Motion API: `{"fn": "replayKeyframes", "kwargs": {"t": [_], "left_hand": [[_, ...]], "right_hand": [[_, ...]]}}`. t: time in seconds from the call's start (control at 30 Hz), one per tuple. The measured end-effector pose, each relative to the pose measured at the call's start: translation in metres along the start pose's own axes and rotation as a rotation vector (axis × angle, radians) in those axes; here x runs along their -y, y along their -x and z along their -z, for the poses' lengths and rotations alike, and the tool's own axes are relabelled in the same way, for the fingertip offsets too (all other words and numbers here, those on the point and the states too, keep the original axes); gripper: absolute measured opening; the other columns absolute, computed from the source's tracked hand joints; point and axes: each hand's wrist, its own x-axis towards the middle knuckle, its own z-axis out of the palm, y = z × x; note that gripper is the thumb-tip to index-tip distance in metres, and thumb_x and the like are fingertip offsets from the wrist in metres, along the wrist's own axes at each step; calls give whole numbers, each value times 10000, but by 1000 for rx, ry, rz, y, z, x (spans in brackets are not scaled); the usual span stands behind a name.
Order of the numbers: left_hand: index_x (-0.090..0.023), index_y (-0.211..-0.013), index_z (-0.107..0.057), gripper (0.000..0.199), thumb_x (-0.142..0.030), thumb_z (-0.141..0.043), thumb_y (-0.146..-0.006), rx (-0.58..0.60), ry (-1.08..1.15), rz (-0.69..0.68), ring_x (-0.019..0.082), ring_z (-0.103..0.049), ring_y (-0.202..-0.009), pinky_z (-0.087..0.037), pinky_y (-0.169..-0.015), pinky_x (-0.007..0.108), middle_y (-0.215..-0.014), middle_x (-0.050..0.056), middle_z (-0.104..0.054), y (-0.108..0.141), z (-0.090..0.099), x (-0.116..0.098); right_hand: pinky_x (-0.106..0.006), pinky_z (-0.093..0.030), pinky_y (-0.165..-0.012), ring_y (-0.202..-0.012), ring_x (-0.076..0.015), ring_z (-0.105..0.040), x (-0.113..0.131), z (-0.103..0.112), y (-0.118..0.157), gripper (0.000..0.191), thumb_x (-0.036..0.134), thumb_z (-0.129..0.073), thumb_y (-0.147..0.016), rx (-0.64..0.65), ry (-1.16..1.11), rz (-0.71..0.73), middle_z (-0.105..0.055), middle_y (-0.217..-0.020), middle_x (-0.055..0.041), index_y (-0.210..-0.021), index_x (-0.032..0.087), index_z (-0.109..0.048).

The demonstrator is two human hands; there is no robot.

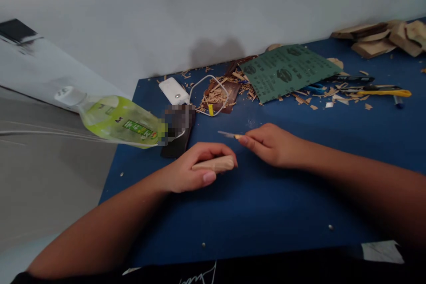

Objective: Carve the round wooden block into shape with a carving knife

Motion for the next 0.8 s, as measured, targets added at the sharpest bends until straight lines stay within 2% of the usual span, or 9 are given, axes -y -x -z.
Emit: {"fn": "replayKeyframes", "kwargs": {"t": [0.07,0.13,0.23,0.33,0.5,0.8], "left_hand": [[-102,-1238,-690,717,-696,-723,-838,32,53,21,144,-480,-727,-336,-611,254,-913,74,-610,2,-4,-2],[-102,-1206,-701,725,-704,-752,-804,-1,159,33,128,-441,-693,-301,-573,240,-886,64,-591,0,-5,3],[-95,-1140,-720,721,-688,-801,-737,-55,362,37,102,-381,-629,-263,-520,230,-851,57,-582,-7,-3,14],[-86,-1109,-738,716,-663,-828,-695,-27,470,48,100,-395,-596,-259,-488,230,-819,65,-595,-11,-1,22],[-98,-1121,-729,708,-660,-822,-701,21,488,79,104,-419,-586,-272,-479,229,-819,67,-601,-11,-3,24],[-110,-1129,-723,712,-698,-774,-733,78,419,115,143,-494,-677,-332,-522,237,-879,85,-599,-4,-5,24]], "right_hand": [[-303,-249,-613,-583,-112,-379,-7,0,-1,580,605,-368,-1115,-75,-35,-4,-422,-614,44,-713,203,-486],[-291,-251,-598,-575,-102,-353,-10,0,1,555,584,-386,-1118,-81,-110,66,-381,-617,57,-717,207,-462],[-273,-259,-580,-558,-89,-354,-6,-2,4,496,517,-424,-1120,10,-197,194,-361,-624,67,-735,208,-462],[-262,-283,-588,-572,-91,-390,0,-3,7,440,463,-449,-1116,94,-218,246,-405,-652,59,-762,206,-487],[-256,-295,-601,-582,-98,-407,3,-6,9,405,446,-455,-1110,155,-243,263,-419,-661,56,-786,207,-505],[-256,-299,-616,-591,-98,-442,7,-10,10,384,435,-480,-1105,161,-231,271,-461,-658,51,-817,194,-564]]}}
